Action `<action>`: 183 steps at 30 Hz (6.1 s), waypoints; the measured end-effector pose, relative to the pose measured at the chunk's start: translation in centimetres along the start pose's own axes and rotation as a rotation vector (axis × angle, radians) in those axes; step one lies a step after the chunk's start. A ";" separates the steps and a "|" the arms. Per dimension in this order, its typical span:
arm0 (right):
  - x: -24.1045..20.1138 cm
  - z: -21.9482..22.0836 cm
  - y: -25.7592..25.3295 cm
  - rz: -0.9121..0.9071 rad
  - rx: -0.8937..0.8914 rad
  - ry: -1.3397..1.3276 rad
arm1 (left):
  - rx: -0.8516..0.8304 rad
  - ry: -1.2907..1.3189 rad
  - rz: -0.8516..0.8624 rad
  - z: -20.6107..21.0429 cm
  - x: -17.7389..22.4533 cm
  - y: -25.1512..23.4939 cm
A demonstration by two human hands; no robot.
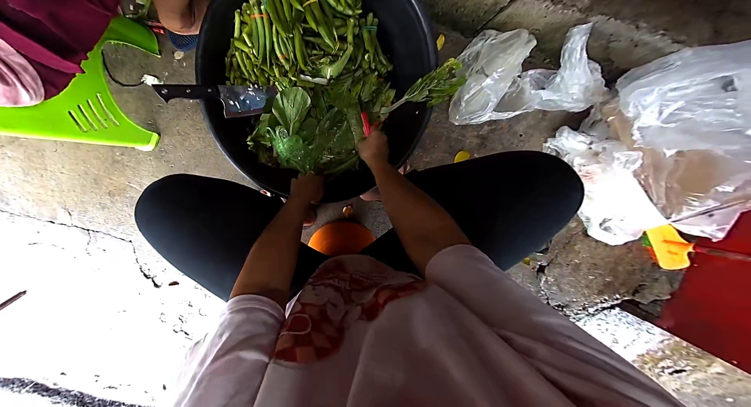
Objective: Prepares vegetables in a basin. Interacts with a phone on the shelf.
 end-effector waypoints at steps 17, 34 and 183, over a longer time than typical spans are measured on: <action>0.3 0.6 1.2 -0.203 -0.338 0.249 | 0.043 0.333 -0.012 -2.7 0.6 -0.7; -3.9 -12.9 17.3 -0.976 0.114 0.134 | 0.813 0.806 0.632 -11.2 1.3 14.4; -5.5 -14.4 18.3 -0.976 0.095 0.062 | 0.888 0.978 0.715 -10.9 1.9 15.4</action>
Point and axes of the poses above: each hand's wrist, its own y-axis away from the middle knuckle, its own z-axis out of the palm, x = y × z, the point moved 4 cm from there along -y, towards the middle knuckle, and after that the axes turned 2 degrees about -y, right-handed, at the moved point
